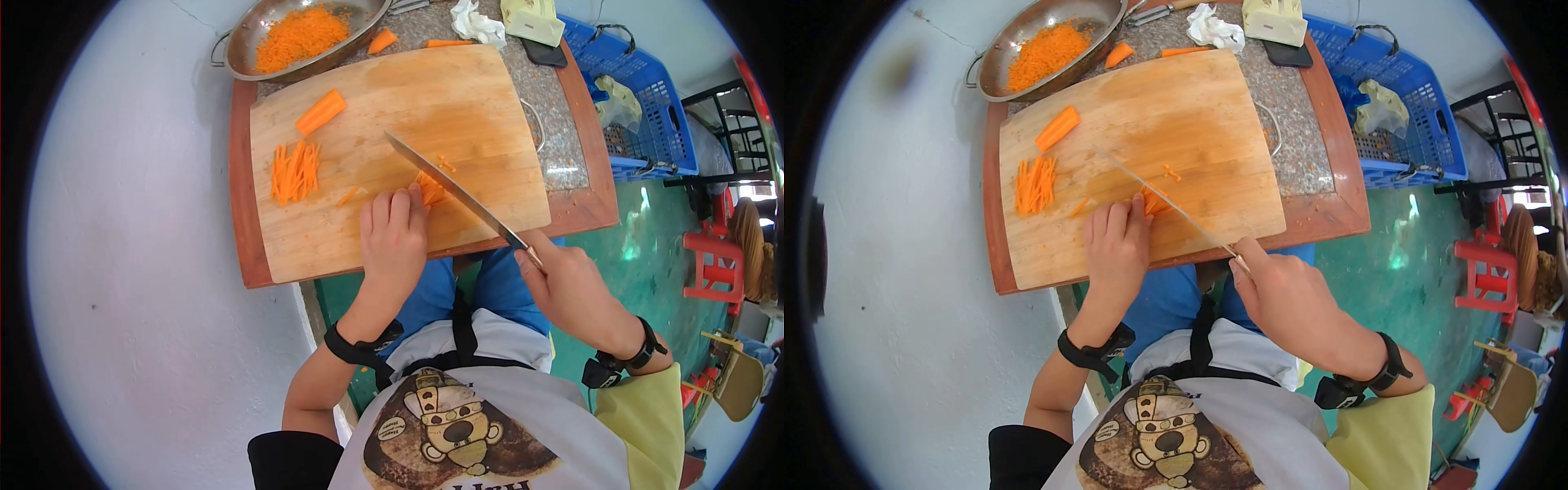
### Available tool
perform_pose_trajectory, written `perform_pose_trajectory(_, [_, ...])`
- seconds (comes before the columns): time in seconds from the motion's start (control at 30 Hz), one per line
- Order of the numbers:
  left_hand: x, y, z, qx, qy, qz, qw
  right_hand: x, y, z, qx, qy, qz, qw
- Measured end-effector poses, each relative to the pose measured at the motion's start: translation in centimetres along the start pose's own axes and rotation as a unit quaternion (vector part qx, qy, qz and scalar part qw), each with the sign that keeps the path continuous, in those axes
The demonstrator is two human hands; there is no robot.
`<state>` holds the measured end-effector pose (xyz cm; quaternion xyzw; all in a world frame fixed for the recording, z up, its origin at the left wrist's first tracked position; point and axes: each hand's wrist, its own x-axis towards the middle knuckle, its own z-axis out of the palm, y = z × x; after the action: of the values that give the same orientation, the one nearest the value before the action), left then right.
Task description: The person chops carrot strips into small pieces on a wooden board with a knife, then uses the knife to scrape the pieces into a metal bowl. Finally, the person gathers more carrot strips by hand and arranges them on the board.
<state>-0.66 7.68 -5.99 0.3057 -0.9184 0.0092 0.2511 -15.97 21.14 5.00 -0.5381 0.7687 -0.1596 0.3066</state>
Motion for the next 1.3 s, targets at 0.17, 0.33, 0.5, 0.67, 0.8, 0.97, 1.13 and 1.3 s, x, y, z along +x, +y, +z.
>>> perform_pose_trajectory(0.17, [0.1,0.0,-0.1,0.001,-0.003,0.0,1.0,0.0,-0.2,-0.4,0.012,-0.008,0.01,1.0])
perform_pose_trajectory(0.33, [0.1,0.0,0.0,0.003,-0.004,0.001,1.0,0.2,0.1,-0.5,0.008,-0.02,0.009,1.0])
perform_pose_trajectory(0.5, [0.0,0.0,0.1,0.001,-0.005,-0.002,1.0,0.6,1.0,-0.7,0.0,-0.024,-0.016,1.0])
perform_pose_trajectory(0.67, [0.0,-0.1,0.1,-0.022,0.009,-0.007,1.0,1.0,0.5,-0.3,-0.031,-0.037,0.006,0.999])
perform_pose_trajectory(0.8, [0.0,-0.1,0.0,-0.028,-0.013,-0.008,1.0,1.2,-0.3,0.0,-0.072,-0.053,0.013,0.996])
perform_pose_trajectory(0.97, [-0.1,-0.2,0.4,-0.046,0.017,-0.008,0.999,2.5,-0.3,1.0,-0.055,-0.018,-0.006,0.998])
perform_pose_trajectory(1.13, [-0.1,-0.4,0.1,-0.092,0.026,-0.033,0.995,3.6,0.1,0.8,-0.021,0.025,-0.031,0.999])
perform_pose_trajectory(1.3, [-0.2,-0.3,0.1,-0.104,0.034,-0.042,0.993,2.0,-0.4,-0.8,0.03,0.012,0.021,0.999])
